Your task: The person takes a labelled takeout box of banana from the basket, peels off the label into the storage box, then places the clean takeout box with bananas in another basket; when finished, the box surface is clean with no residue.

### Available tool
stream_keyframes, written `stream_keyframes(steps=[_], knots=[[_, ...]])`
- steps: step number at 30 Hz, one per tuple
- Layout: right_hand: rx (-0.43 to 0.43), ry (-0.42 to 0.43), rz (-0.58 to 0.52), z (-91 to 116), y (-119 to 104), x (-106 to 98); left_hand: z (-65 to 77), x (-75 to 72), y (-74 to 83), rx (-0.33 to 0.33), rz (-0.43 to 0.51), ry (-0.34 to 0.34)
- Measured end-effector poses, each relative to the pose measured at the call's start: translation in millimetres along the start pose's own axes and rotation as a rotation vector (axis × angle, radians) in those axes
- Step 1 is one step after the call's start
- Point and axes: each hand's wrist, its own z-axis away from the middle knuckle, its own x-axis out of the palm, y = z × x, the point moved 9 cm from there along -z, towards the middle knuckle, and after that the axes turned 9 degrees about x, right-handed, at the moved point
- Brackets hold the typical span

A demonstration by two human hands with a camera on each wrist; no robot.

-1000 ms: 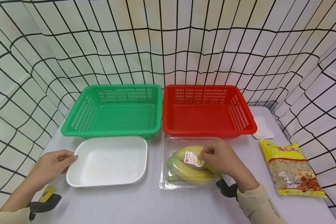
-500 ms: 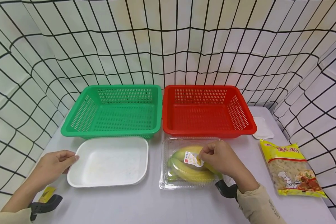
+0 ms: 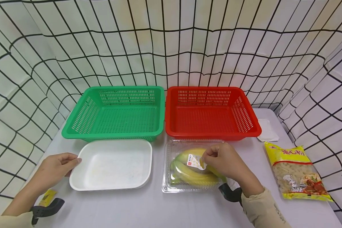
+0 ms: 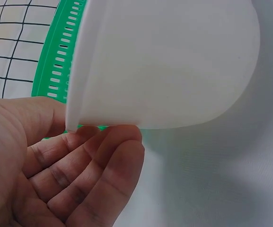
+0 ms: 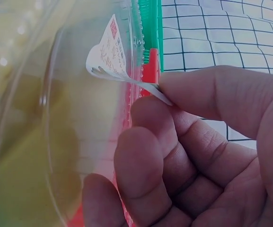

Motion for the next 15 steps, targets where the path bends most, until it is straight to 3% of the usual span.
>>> stream_keyframes(steps=[15], knots=[[-0.016,-0.032,-0.037,1.9,-6.1,1.6,-0.2,0.8,3.2,0.015,0.011,-0.005]])
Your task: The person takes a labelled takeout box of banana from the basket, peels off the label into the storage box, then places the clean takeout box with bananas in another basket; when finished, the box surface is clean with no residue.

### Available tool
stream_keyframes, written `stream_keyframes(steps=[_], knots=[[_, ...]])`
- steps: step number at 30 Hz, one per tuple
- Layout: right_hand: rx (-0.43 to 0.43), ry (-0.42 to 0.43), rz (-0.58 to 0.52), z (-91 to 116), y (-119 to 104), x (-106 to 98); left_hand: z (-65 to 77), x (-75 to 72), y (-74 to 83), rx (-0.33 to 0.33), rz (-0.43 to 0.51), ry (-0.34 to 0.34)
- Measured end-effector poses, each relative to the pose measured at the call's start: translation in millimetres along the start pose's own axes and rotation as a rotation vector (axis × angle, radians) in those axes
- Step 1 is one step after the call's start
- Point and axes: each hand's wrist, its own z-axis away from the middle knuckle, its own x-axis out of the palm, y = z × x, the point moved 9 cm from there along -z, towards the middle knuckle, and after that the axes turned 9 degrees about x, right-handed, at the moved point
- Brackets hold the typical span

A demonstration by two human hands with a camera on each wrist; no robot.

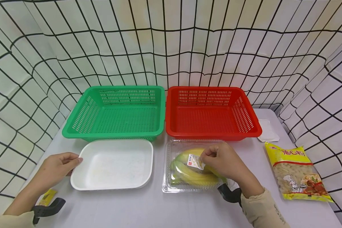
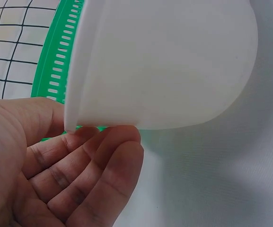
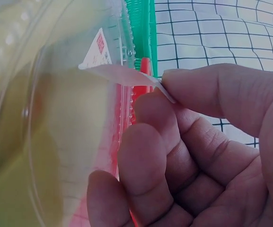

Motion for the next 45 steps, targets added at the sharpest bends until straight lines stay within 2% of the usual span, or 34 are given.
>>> stream_keyframes(steps=[45], knots=[[-0.038,-0.070,-0.071,2.0,-23.8,10.2,0.0,0.6,-0.3,-0.003,0.017,-0.005]])
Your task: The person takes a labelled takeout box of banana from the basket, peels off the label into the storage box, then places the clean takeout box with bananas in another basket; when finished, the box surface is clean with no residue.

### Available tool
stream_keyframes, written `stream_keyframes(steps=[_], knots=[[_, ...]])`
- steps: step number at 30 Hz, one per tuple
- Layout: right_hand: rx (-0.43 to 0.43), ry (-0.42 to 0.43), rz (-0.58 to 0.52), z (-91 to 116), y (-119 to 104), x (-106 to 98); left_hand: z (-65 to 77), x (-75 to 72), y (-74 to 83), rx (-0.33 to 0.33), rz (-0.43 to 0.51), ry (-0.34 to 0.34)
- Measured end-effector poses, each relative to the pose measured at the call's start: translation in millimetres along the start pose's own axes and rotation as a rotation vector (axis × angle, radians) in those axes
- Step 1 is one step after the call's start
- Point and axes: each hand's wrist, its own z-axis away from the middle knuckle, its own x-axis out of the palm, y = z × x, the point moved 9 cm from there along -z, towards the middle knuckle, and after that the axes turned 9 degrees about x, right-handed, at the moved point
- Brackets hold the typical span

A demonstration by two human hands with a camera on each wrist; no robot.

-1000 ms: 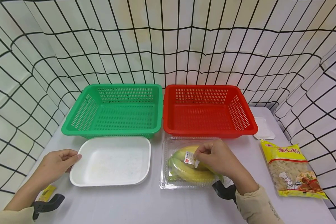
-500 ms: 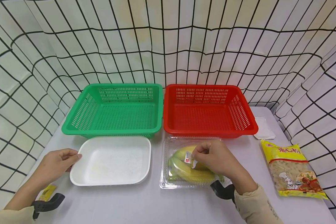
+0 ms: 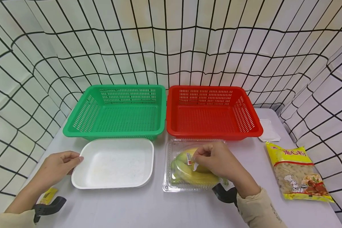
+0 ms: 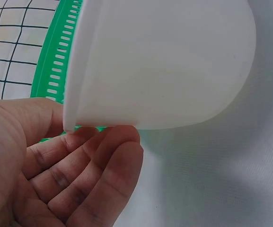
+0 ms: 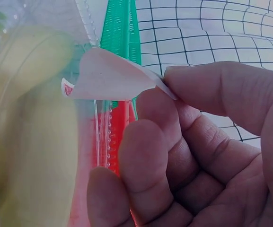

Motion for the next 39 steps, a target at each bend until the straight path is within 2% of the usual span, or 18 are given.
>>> stream_keyframes(steps=[16,24,30,39], knots=[[-0.060,0.013,-0.018,-2.0,-10.2,6.5,-0.5,0.2,-2.0,-0.007,0.006,0.001],[-0.052,0.006,-0.050,-11.3,-13.0,16.6,-0.6,0.5,-2.4,-0.001,0.005,0.006],[-0.067,-0.034,-0.057,-22.4,-17.1,29.0,0.5,0.1,-2.4,-0.007,0.006,0.007],[-0.045,-0.124,-0.109,-36.7,-25.2,49.7,0.5,0.1,-2.3,-0.005,0.007,0.003]])
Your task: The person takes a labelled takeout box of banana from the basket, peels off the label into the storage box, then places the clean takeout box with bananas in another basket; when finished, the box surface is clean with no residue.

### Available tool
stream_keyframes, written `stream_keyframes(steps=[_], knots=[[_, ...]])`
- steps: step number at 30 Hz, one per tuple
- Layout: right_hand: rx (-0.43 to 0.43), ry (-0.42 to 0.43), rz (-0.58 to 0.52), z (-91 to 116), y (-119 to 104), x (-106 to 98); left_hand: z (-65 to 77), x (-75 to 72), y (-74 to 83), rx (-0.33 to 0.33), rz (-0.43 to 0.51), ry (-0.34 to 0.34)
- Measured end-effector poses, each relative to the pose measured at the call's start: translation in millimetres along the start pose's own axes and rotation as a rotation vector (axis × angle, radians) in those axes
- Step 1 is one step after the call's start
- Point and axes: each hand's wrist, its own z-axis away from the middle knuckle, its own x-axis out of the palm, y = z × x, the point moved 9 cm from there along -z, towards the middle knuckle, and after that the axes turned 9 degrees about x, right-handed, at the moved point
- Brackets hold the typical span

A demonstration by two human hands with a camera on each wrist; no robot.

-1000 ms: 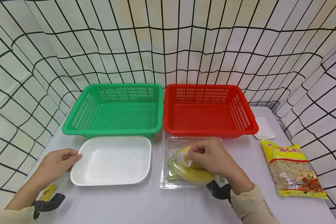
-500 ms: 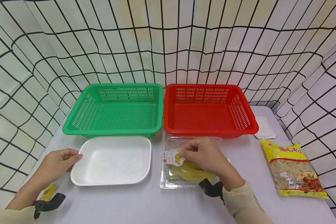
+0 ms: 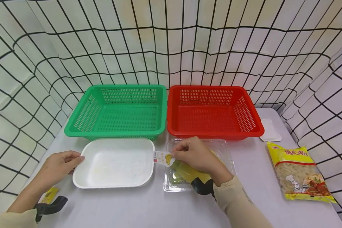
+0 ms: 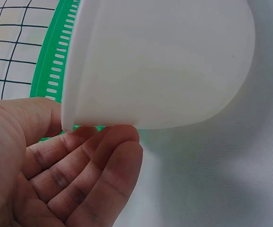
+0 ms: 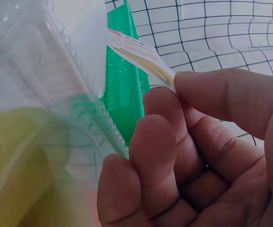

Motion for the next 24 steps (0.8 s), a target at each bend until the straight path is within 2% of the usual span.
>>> stream_keyframes(steps=[7,24], knots=[[-0.024,-0.046,-0.034,-11.0,-9.6,12.9,0.2,-0.4,-0.6,0.005,-0.008,0.004],[-0.042,-0.132,-0.026,-33.1,-34.1,43.7,0.6,-0.3,-0.1,0.001,-0.004,-0.001]])
